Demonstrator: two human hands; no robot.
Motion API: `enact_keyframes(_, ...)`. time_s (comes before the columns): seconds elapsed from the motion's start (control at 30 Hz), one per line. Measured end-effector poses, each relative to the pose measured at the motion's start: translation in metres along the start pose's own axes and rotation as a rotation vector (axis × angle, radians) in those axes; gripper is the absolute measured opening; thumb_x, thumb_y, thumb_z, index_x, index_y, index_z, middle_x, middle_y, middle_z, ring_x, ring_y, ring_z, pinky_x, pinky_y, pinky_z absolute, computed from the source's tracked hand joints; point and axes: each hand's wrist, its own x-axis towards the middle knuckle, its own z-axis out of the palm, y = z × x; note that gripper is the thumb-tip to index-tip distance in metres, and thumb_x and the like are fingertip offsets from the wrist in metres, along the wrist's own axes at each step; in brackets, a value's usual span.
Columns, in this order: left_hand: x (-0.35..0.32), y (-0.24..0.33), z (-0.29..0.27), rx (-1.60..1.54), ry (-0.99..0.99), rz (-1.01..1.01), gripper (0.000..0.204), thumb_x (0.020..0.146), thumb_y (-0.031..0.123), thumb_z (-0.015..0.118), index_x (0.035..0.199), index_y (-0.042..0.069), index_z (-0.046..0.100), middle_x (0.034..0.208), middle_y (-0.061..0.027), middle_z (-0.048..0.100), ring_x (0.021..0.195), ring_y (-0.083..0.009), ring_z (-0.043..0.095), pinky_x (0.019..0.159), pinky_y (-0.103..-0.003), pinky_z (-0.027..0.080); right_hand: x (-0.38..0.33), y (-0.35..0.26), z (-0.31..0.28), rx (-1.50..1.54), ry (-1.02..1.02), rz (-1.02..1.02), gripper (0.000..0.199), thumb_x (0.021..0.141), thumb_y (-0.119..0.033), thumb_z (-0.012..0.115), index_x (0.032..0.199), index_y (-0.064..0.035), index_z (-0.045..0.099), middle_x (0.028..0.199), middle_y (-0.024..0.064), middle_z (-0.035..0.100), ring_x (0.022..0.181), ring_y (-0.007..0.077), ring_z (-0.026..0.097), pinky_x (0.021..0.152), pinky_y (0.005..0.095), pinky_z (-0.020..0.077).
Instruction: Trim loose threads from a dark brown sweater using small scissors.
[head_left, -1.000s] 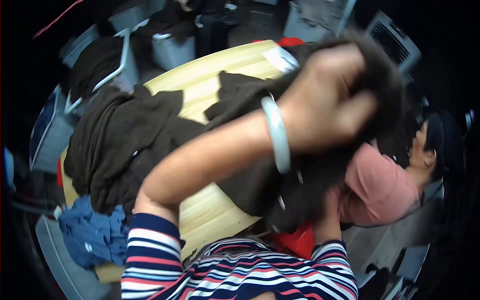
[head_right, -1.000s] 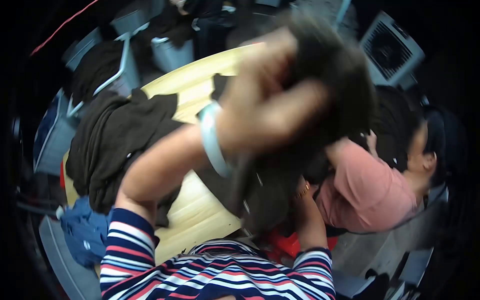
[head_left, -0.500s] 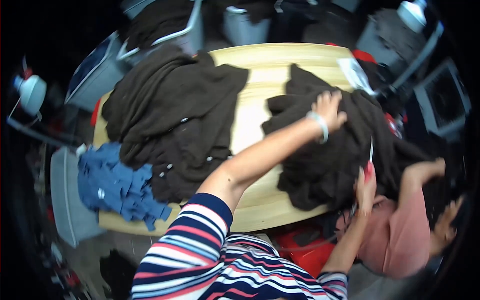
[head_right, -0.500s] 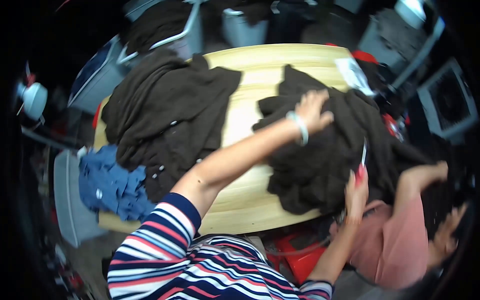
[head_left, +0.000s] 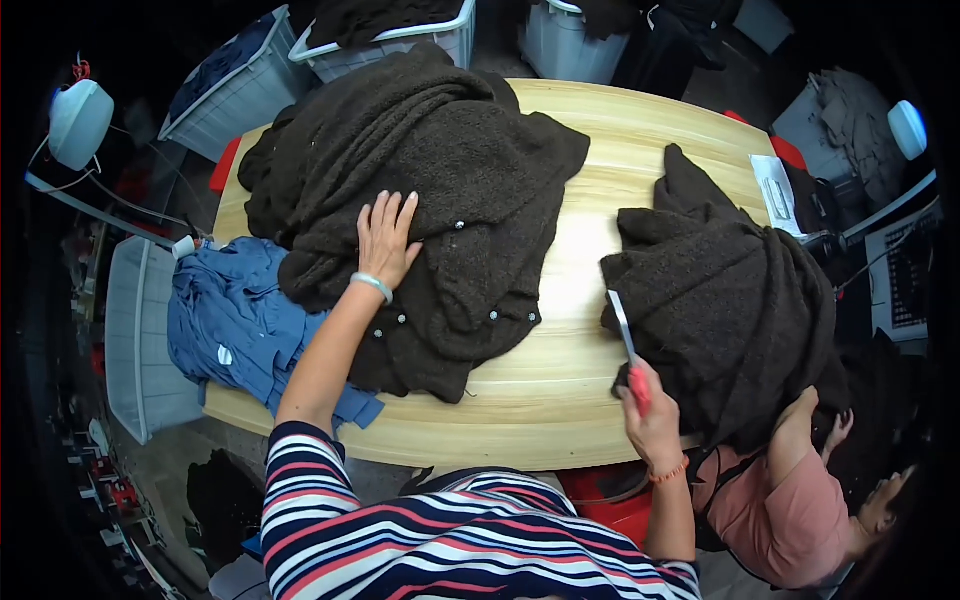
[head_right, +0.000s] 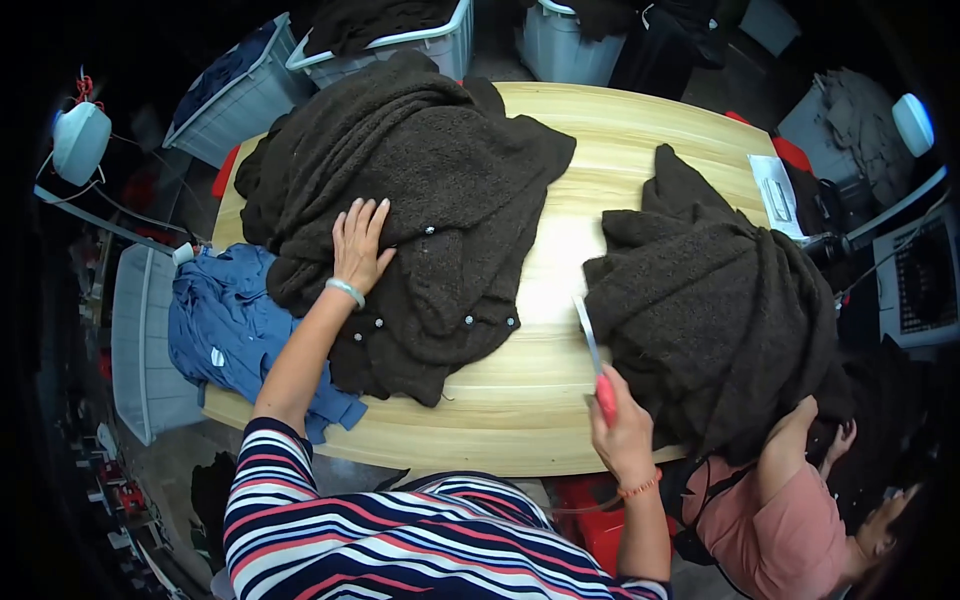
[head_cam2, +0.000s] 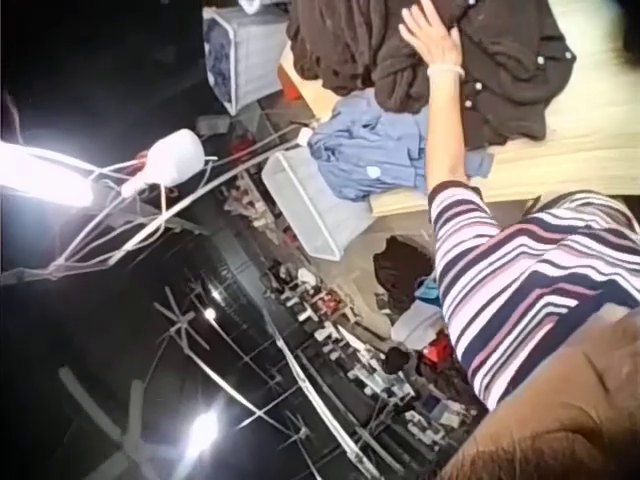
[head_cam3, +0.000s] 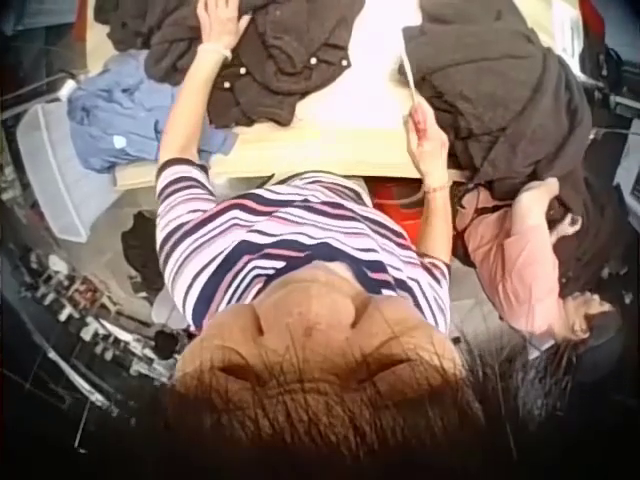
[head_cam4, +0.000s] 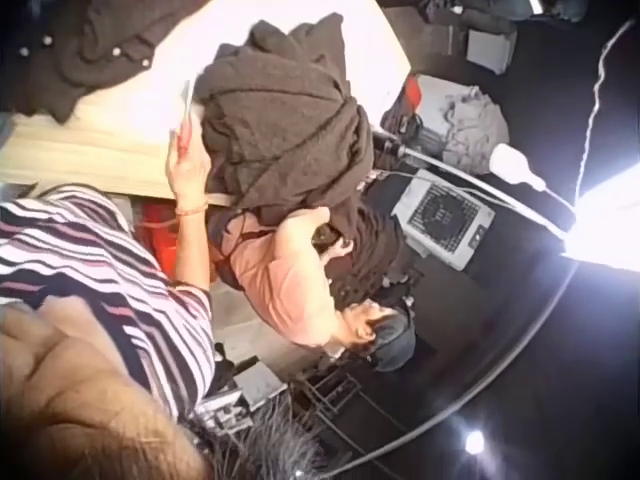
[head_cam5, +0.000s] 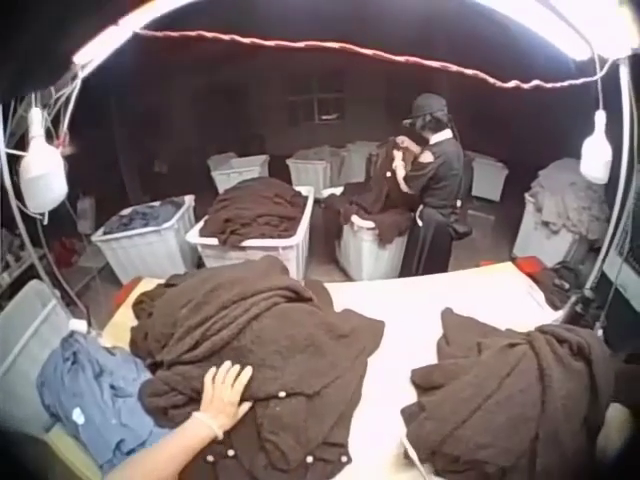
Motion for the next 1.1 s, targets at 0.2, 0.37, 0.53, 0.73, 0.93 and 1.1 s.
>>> enact_keyframes(0.2, 0.042, 0.000, 0.005, -1.059, -0.585, -0.131, 0.021, 0.086, 0.008, 0.067, 0.102, -0.006, 0.066, 0.087, -0.0033, 0.070, 0.088, -0.0041, 0.057, 0.078, -0.026, 0.049, 0.057, -0.063, 0.035, -0.105, -0.121, -0.065, 0.043, 0.089, -0.016, 0.064, 0.129, -0.0109, 0.051, 0.089, 0.0249, 0.065, 0.084, 0.0427, 0.064, 0.071, 0.0467, 0.0512)
enact_keyframes(0.37, 0.011, 0.020, 0.033, -1.303, -0.689, -0.316, 0.025, 0.085, 0.007, 0.070, 0.107, -0.006, 0.067, 0.094, -0.0048, 0.070, 0.086, -0.0088, 0.062, 0.078, -0.026, 0.051, 0.073, -0.096, 0.052, -0.258, -0.460, -0.012, 0.039, 0.091, -0.028, 0.060, 0.126, -0.0113, 0.054, 0.081, 0.0244, 0.066, 0.080, 0.0414, 0.066, 0.072, 0.0495, 0.0513)
enact_keyframes(0.53, -0.011, 0.030, 0.068, -1.351, -0.568, -0.460, 0.019, 0.086, 0.004, 0.067, 0.102, -0.005, 0.070, 0.085, -0.0008, 0.069, 0.076, -0.0073, 0.059, 0.069, -0.025, 0.050, 0.061, -0.101, 0.075, -0.226, -0.670, -0.087, 0.036, 0.093, -0.030, 0.057, 0.123, -0.0099, 0.056, 0.076, 0.0219, 0.067, 0.074, 0.0410, 0.066, 0.072, 0.0485, 0.0517)
enact_keyframes(0.73, -0.015, 0.028, 0.077, -1.567, -0.536, -0.536, 0.019, 0.087, 0.006, 0.067, 0.102, -0.005, 0.069, 0.088, 0.0007, 0.068, 0.078, -0.0063, 0.059, 0.071, -0.022, 0.049, 0.072, -0.108, 0.080, -0.191, -0.540, -0.063, 0.030, 0.093, -0.029, 0.057, 0.116, -0.0094, 0.056, 0.071, 0.0200, 0.065, 0.070, 0.0397, 0.066, 0.068, 0.0497, 0.0515)
enact_keyframes(0.93, 0.018, 0.056, 0.025, -0.848, -0.392, -0.289, 0.036, 0.081, 0.024, 0.078, 0.102, -0.001, 0.062, 0.090, -0.0135, 0.068, 0.083, -0.0219, 0.066, 0.075, -0.033, 0.052, 0.082, -0.088, 0.071, -0.157, -0.312, 0.022, 0.030, 0.093, -0.027, 0.058, 0.118, -0.0095, 0.055, 0.073, 0.0218, 0.065, 0.071, 0.0413, 0.065, 0.069, 0.0499, 0.0514)
enact_keyframes(1.1, 0.051, 0.071, 0.043, -0.545, -0.114, -0.125, 0.036, 0.081, 0.025, 0.077, 0.104, 0.003, 0.061, 0.091, -0.0172, 0.065, 0.087, -0.0357, 0.064, 0.076, -0.044, 0.052, 0.083, -0.087, 0.073, -0.097, -0.300, -0.008, 0.031, 0.093, -0.027, 0.058, 0.118, -0.0083, 0.056, 0.074, 0.0223, 0.065, 0.071, 0.0418, 0.065, 0.069, 0.0491, 0.0514)
